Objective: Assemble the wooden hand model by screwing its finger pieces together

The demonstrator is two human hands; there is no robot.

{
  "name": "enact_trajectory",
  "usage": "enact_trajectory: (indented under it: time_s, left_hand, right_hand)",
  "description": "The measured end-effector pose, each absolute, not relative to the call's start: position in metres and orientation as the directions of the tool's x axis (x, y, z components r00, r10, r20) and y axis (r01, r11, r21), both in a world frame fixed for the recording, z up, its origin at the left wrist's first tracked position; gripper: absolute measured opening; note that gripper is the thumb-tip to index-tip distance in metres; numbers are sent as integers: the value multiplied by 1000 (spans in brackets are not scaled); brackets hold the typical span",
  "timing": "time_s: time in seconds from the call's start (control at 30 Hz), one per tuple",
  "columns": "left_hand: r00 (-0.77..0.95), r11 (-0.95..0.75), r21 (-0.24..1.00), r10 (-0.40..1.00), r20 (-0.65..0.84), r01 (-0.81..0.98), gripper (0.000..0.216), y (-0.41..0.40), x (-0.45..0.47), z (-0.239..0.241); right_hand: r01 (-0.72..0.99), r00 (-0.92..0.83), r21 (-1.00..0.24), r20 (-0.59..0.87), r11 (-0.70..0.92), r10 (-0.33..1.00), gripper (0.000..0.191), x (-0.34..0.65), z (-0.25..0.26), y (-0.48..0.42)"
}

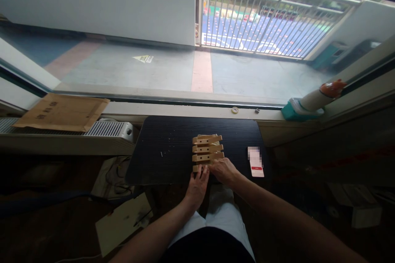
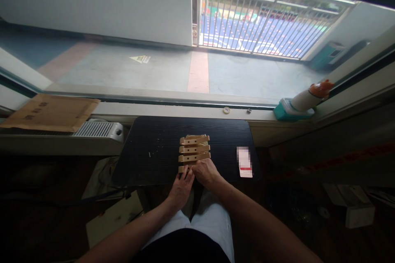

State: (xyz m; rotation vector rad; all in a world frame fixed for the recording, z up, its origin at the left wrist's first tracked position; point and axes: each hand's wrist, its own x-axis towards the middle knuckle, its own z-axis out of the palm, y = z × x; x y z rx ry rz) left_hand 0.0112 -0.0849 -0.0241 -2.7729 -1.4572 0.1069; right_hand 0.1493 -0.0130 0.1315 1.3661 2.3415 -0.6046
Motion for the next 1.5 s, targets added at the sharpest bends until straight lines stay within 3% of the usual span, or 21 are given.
enact_trajectory:
  time_s: [0.5, 0.77, 1.3, 1.5]
  left_hand:
    - [562, -563, -78, 826, -40, 823, 62, -83, 12, -23]
    - [569, -572, -103, 820, -57, 814, 60, -82, 12, -19]
    - [576, -577, -126, 816, -48, 807, 59, -82, 11, -21]
    - [573, -577, -117, 817, -68, 808, 57, -83, 11, -19]
  right_hand:
    - [938, -343, -156, -525, 308, 779, 29, 155, 118, -12]
    - [894, -426, -121, -530, 432, 733, 29, 157, 137, -9]
    - [924, -369, -119, -514, 362, 774, 28, 154, 126, -11]
    - [884, -446, -130, -520, 449, 728, 30, 152, 134, -10]
